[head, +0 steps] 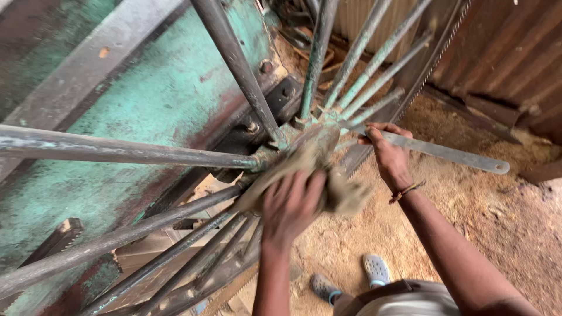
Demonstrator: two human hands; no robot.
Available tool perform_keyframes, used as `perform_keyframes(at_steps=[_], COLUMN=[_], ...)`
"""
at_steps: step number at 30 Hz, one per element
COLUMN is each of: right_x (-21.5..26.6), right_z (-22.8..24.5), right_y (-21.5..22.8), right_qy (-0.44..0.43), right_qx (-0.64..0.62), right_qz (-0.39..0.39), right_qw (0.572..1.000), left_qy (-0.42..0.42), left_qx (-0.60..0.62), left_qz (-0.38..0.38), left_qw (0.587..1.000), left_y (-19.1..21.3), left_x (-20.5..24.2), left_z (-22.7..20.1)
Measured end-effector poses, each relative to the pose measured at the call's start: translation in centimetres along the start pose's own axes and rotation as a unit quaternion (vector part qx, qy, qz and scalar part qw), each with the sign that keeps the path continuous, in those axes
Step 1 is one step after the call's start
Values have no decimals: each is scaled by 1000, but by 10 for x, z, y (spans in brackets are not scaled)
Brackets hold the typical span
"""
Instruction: The person wipes the metal frame and wheel of a large machine using a cloth and a metal bar. They clean various surfaces including the frame, wheel spokes, and central hub, removing dust and debris.
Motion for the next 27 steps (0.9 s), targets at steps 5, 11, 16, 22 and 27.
perform_keyframes(at_steps=[5,11,16,22,27], right_x=[0,-6,-5,-13,-7], right_z=[4,9,20,7,15], right_y=[-4,-18,-10,-14,-5], right_qy=[40,23,-7,-10,-9], right_qx=[69,72,47,9,62], right_qz=[3,7,6,9,-12], right_qw=[997,997,999,1000,998], left_qy=[-50,-85,-55,-87,-87], left_qx=[-19,-74,-47,-32,-70], left_qz=[128,156,120,122,75], left_qw=[990,981,990,988,991], left_y=[-59,-74,-74,-78,-60], left_x=[-54,-44,-39,-41,-50], left_z=[19,34,34,37,32])
Point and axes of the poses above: each hand's wrist, its own x-axis away from the middle knuckle, its own y-axis out of the back of the hand, z = x × y, the point moved 2 cm from there along -x, towards the middle knuckle, and after that the axes turned 3 degrees about z, right-handed, at the moved point
